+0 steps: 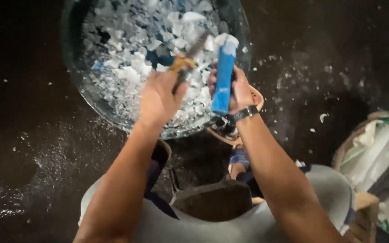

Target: Cleaning excess wax from blue candle tubes using pliers and sorting them into a wooden crate.

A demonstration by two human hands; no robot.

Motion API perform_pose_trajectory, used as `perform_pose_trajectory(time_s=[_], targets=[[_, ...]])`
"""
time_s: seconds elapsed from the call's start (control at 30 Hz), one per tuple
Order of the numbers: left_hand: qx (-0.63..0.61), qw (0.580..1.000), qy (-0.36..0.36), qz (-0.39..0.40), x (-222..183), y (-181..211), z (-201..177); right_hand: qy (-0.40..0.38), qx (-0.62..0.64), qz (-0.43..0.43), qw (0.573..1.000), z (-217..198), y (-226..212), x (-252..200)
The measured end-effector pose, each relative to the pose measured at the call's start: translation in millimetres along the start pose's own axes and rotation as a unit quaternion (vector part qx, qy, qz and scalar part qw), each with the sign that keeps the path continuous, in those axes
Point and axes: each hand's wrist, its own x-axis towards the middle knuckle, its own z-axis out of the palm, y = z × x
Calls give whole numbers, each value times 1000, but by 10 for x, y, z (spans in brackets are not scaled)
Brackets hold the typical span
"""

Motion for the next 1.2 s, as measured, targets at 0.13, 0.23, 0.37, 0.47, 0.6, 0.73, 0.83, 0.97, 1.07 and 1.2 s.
perform_pose_trajectory(time_s=[0.13, 0.23, 0.37, 0.47, 0.6, 0.73, 0.83, 0.97, 1.07, 1.2], targets=[[-94, 989, 1, 116, 94, 134, -25, -38, 105, 16, 994, -5, 57, -8], [-33, 993, -19, 111, 21, -30, 65, -139, 164, 73, 974, -45, 61, -20], [39, 997, -26, 62, -90, -114, 79, -251, 222, 183, 924, -276, 51, 109], [-9, 989, -16, 149, 224, 255, -321, -208, 268, 206, 918, -264, 128, 109], [24, 991, -17, 131, -24, -241, 60, -267, 237, 220, 908, -118, 188, 16], [48, 998, -47, -7, -19, -280, 4, -272, 252, 202, 906, -65, 119, -98], [-4, 998, -3, 61, -58, -209, 92, -251, 298, 198, 899, -137, 166, -112], [-4, 992, 16, 126, 122, 120, -157, -198, 233, 132, 943, 7, 163, -216], [-34, 993, 33, 109, 85, -154, 96, 8, -121, -65, 990, 237, 212, -319], [-68, 996, 51, 36, 198, 57, -167, 11, -114, -111, 987, 301, 164, -343]])
